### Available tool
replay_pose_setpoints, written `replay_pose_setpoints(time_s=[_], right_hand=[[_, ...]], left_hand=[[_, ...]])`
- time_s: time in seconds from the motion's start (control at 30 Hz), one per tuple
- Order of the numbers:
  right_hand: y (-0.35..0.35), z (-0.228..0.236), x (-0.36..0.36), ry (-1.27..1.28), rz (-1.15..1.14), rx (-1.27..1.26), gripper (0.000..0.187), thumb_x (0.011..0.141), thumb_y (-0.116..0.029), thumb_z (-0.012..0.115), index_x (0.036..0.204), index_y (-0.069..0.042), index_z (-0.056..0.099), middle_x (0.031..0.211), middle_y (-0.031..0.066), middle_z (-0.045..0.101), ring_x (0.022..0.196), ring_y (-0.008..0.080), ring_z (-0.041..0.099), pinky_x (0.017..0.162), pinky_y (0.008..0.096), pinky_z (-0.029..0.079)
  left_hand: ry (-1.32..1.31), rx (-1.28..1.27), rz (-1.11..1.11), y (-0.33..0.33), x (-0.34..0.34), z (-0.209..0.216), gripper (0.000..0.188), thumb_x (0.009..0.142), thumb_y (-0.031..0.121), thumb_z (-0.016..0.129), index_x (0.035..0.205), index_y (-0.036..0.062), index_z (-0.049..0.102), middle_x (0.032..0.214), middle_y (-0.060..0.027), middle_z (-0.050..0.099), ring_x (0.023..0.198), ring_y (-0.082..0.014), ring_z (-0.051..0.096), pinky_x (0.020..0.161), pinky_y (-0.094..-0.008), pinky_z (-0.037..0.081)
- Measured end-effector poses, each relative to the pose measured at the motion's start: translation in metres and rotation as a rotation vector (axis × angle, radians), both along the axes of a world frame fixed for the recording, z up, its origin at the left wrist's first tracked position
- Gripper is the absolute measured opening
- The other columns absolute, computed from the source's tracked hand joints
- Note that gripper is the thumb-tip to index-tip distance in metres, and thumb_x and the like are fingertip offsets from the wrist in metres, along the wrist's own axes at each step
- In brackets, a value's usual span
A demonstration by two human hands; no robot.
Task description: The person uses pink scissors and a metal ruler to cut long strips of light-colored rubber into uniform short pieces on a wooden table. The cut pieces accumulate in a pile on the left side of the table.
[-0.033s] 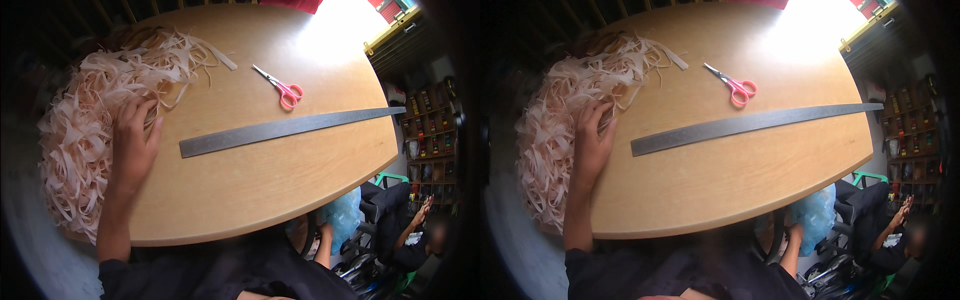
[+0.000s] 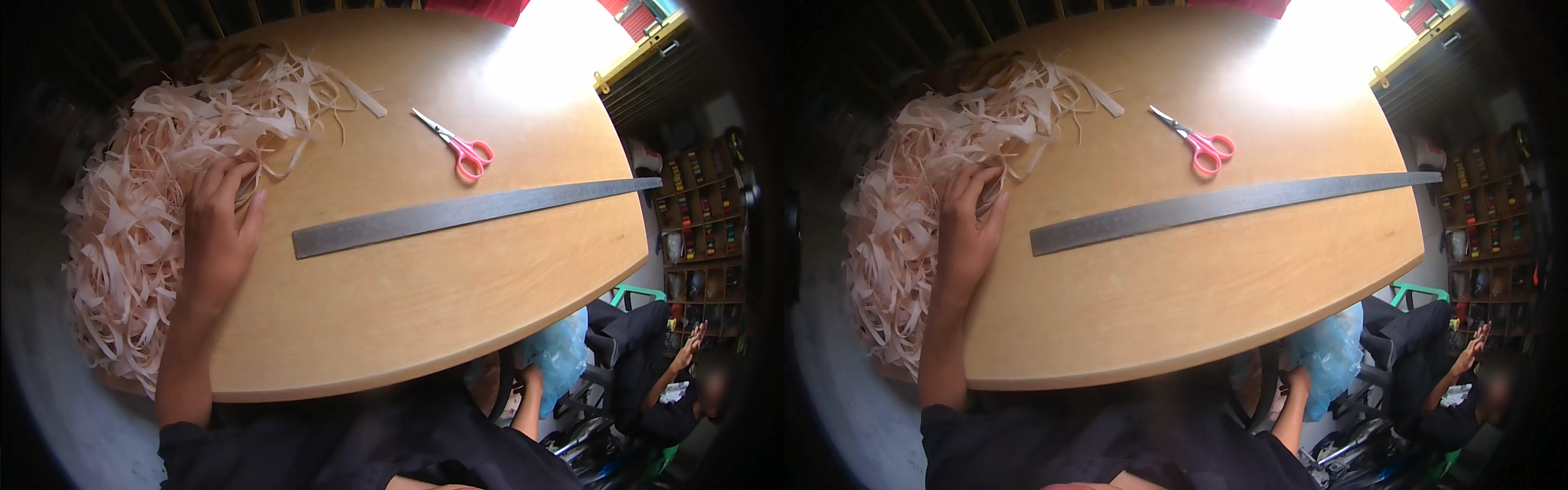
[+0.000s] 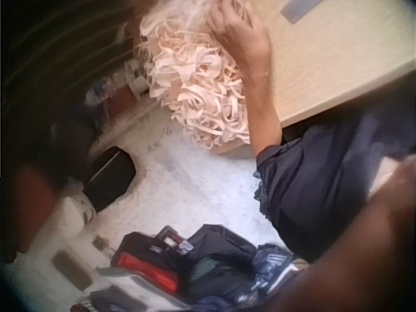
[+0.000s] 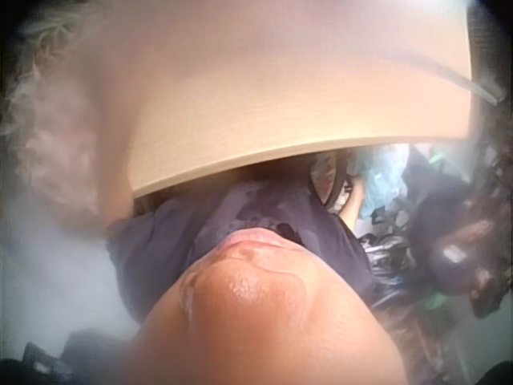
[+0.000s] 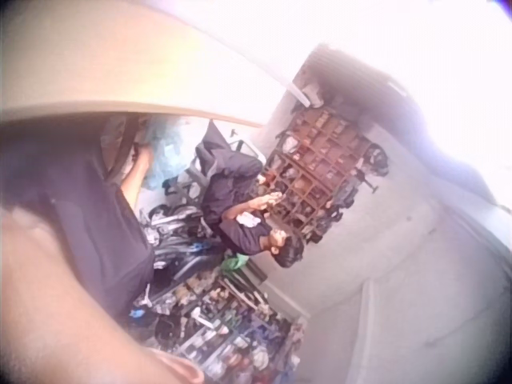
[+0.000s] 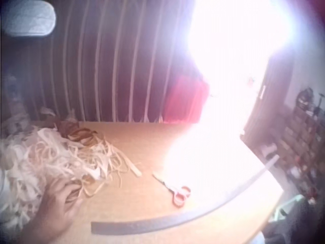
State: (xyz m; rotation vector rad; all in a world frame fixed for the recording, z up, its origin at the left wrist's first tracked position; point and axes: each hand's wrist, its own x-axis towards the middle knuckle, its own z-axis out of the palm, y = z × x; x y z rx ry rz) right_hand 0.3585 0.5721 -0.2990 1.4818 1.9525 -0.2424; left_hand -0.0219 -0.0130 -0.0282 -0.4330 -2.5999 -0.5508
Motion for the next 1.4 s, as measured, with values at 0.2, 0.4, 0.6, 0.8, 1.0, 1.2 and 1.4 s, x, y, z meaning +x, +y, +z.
replay_pose_setpoints(time_s=[0.2,0.4,0.6,0.8,1.0,1.2,1.4], right_hand=[[0.001,0.118,-0.133,1.361,0.312,0.956,0.019,0.101,-0.017,0.071,0.103,0.001,0.071,0.076,0.0108,0.069,0.067,0.0235,0.065,0.064,0.038,0.053],[-0.107,0.273,-0.259,1.847,0.704,0.518,0.017,0.102,-0.009,0.071,0.115,0.003,0.07,0.088,0.005,0.072,0.075,0.0096,0.065,0.067,0.0239,0.053],[-0.275,0.298,-0.339,1.484,1.918,-0.03,0.022,0.082,-0.008,0.075,0.102,-0.004,0.07,0.08,0.0053,0.064,0.071,0.0232,0.063,0.062,0.0356,0.049],[-0.363,0.275,-0.414,1.497,2.031,-0.307,0.025,0.086,-0.008,0.071,0.108,0.0,0.063,0.115,0.0175,0.066,0.112,0.0382,0.063,0.093,0.0472,0.052],[-0.375,0.251,-0.423,1.511,1.807,-0.557,0.026,0.089,-0.005,0.069,0.114,-0.002,0.062,0.109,0.0167,0.065,0.106,0.0378,0.063,0.094,0.0477,0.05],[-0.362,0.263,-0.416,1.636,1.832,-0.623,0.032,0.081,-0.004,0.07,0.112,-0.005,0.066,0.108,0.015,0.065,0.103,0.0339,0.062,0.088,0.0431,0.051],[-0.348,0.289,-0.422,2.161,1.509,-0.37,0.024,0.085,0.016,0.058,0.101,0.0,0.066,0.097,0.0187,0.061,0.077,0.0272,0.062,0.065,0.0375,0.053]], left_hand=[[-0.035,0.036,0.021,-0.003,-0.012,-0.01,0.018,0.093,0.007,0.074,0.11,0.0016,0.073,0.107,-0.0141,0.07,0.105,-0.0356,0.065,0.094,-0.0457,0.051],[-0.099,0.129,0.058,-0.006,-0.008,-0.002,0.016,0.093,0.002,0.074,0.109,-0.0001,0.072,0.107,-0.0149,0.071,0.104,-0.0349,0.069,0.095,-0.0416,0.055],[0.032,0.115,-0.265,-0.003,-0.001,0.004,0.024,0.088,-0.001,0.073,0.11,0.0049,0.072,0.113,-0.0135,0.071,0.108,-0.035,0.068,0.095,-0.0454,0.053],[-0.157,0.028,-0.212,-0.008,0.001,-0.002,0.033,0.093,0.0,0.067,0.125,0.0009,0.059,0.134,-0.0189,0.063,0.128,-0.0403,0.059,0.11,-0.0483,0.045],[-0.158,0.073,-0.175,-0.011,0.001,-0.007,0.045,0.098,0.008,0.064,0.141,0.0007,0.05,0.146,-0.0231,0.055,0.136,-0.0422,0.053,0.116,-0.0493,0.041],[-0.229,-0.046,0.009,-0.008,0.006,-0.007,0.067,0.099,0.018,0.067,0.158,-0.0003,0.04,0.156,-0.0251,0.047,0.144,-0.0427,0.046,0.123,-0.0518,0.034],[-0.26,0.046,0.072,-0.01,0.006,-0.008,0.074,0.098,0.025,0.071,0.158,-0.0035,0.038,0.158,-0.0285,0.045,0.146,-0.0442,0.044,0.125,-0.0515,0.032]])
